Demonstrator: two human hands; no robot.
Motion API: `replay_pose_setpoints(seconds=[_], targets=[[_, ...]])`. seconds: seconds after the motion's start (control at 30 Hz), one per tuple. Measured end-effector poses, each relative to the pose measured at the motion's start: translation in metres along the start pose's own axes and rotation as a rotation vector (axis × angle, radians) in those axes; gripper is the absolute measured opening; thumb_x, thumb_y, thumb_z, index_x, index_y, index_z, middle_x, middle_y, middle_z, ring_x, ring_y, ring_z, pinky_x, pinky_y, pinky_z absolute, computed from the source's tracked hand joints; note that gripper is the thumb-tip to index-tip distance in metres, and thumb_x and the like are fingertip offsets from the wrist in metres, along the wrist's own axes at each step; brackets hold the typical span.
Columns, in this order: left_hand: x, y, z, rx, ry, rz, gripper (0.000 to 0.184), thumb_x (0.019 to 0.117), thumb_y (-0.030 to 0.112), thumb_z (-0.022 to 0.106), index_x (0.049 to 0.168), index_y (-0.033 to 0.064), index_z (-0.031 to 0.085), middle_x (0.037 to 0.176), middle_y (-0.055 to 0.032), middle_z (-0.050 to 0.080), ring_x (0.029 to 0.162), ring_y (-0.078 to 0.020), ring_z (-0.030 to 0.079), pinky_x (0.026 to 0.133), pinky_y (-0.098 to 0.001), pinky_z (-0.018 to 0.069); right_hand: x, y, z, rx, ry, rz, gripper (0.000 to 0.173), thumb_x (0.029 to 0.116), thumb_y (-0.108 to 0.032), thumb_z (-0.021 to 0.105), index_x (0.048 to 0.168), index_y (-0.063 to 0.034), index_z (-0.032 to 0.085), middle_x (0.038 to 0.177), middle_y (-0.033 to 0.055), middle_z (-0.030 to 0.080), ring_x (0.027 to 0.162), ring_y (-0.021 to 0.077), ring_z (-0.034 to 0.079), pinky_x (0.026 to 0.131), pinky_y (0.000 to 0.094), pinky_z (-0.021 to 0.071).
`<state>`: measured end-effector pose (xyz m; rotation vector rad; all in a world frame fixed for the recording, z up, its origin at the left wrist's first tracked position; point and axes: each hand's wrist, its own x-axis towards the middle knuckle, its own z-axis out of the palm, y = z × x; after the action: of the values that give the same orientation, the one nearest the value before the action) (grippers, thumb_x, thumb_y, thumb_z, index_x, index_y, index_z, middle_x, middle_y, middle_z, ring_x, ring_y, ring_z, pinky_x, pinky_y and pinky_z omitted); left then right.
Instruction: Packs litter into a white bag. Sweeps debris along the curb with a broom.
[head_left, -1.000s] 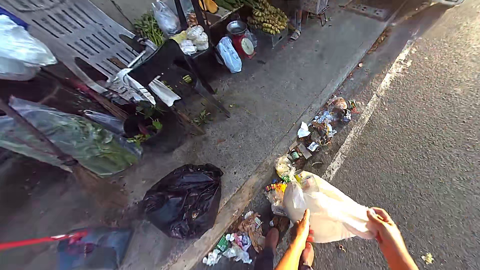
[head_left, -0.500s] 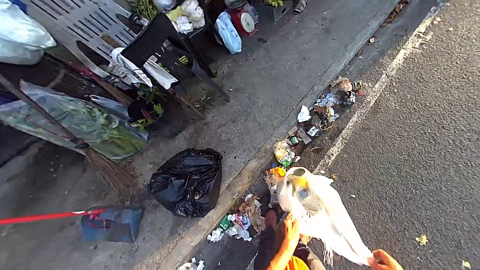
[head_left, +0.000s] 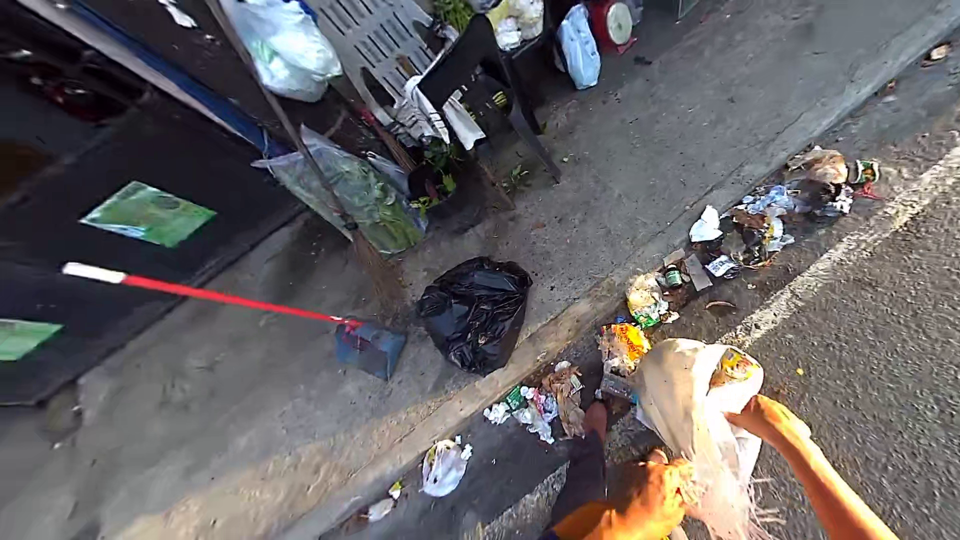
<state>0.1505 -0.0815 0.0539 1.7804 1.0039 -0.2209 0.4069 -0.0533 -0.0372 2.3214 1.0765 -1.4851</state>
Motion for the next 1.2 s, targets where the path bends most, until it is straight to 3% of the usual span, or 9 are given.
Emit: replay_pose_setpoints(seconds=[0.1,0.2,0.3,0.47,0.63,0.83,0.97,1.07,1.2], targets=[[0.001,-0.003,0.0,-0.023,0.03,0.016,0.032,0.1009,0.013,0.051,0.127,0.0002,0.067,0.113,-0.0233,0.072,0.106,-0.0392,0.069,0.092,-0.0586,0.0512,-0.002,-0.002,0.006,0.261,-0.035,0.059,0.062,0.1059,-0.049,0.053,0.131,0.0061,0.06,0.12,0.0255,0.067,0.107,0.0366,0.066,0.093,0.0559,0.0494],[0.004,-0.002,0.004,-0.049,0.027,0.016,0.035,0.1016,0.013,0.05,0.129,0.0002,0.067,0.117,-0.0221,0.071,0.111,-0.0374,0.068,0.097,-0.0563,0.0498,-0.027,-0.029,-0.006,0.057,-0.008,0.001,0.073,0.0993,-0.059,0.058,0.134,0.0049,0.061,0.134,0.0274,0.063,0.127,0.0413,0.06,0.107,0.0631,0.0423],[0.005,-0.006,0.004,-0.092,0.069,-0.007,0.037,0.1035,0.019,0.048,0.13,0.002,0.067,0.118,-0.0202,0.072,0.112,-0.0347,0.068,0.098,-0.0536,0.0498,-0.023,-0.028,-0.004,-0.136,-0.002,0.014,0.055,0.0962,-0.032,0.067,0.139,0.002,0.058,0.145,0.0259,0.056,0.138,0.0422,0.051,0.111,0.0654,0.0379],[0.007,-0.028,0.012,-0.406,0.487,-0.071,0.027,0.096,0.01,0.058,0.11,-0.0085,0.072,0.12,-0.0251,0.064,0.111,-0.0301,0.064,0.098,-0.041,0.052,-0.038,0.07,-0.007,0.377,0.258,0.063,0.039,0.1013,-0.012,0.056,0.137,0.0049,0.054,0.131,0.0298,0.061,0.123,0.0429,0.06,0.102,0.0604,0.0471],[0.023,-0.01,-0.042,-1.276,0.581,-0.584,0.042,0.1099,0.013,0.043,0.148,-0.0017,0.036,0.133,-0.0253,0.052,0.108,-0.0315,0.06,0.085,-0.0441,0.054,-0.093,0.084,-0.014,0.799,0.408,0.023,0.042,0.0917,0.011,0.057,0.133,0.0099,0.048,0.122,0.0261,0.058,0.105,0.0289,0.058,0.088,0.0435,0.0492],[0.006,0.011,-0.088,-1.184,0.736,-0.335,0.036,0.1081,0.009,0.047,0.142,-0.0038,0.044,0.119,-0.0196,0.059,0.093,-0.0223,0.065,0.075,-0.0363,0.0578,-0.148,0.072,-0.04,0.914,0.502,-0.393,0.033,0.0817,0.001,0.06,0.113,-0.0043,0.051,0.089,-0.0025,0.062,0.077,0.0027,0.062,0.068,0.0226,0.0535],[-0.006,-0.017,-0.06,-1.004,0.631,-0.457,0.028,0.1062,0.006,0.05,0.13,-0.0092,0.055,0.119,-0.0243,0.06,0.1,-0.0272,0.062,0.083,-0.0411,0.0544,-0.152,0.099,0.021,0.823,0.304,-0.218,0.044,0.0819,0.011,0.059,0.125,0.0122,0.049,0.106,0.0198,0.063,0.092,0.0216,0.063,0.081,0.0404,0.0534],[-0.008,-0.012,-0.054,-0.839,0.638,-0.325,0.027,0.1026,0.004,0.051,0.123,-0.0116,0.059,0.11,-0.0206,0.064,0.096,-0.0199,0.064,0.085,-0.0362,0.0554,-0.175,0.088,0.037,0.854,0.18,-0.324,0.039,0.0833,0.006,0.059,0.121,0.0077,0.049,0.095,0.009,0.063,0.084,0.0132,0.064,0.077,0.0348,0.055],[0.029,-0.01,-0.092,-0.984,0.684,-0.493,0.025,0.1064,0.007,0.049,0.126,-0.0082,0.053,0.101,-0.0176,0.061,0.08,-0.0188,0.062,0.073,-0.0344,0.0552,-0.141,0.073,0.006,1.106,0.439,-0.244,0.027,0.0841,0.007,0.058,0.11,0.0011,0.051,0.086,0.0019,0.056,0.07,0.0065,0.055,0.063,0.0251,0.0481]])
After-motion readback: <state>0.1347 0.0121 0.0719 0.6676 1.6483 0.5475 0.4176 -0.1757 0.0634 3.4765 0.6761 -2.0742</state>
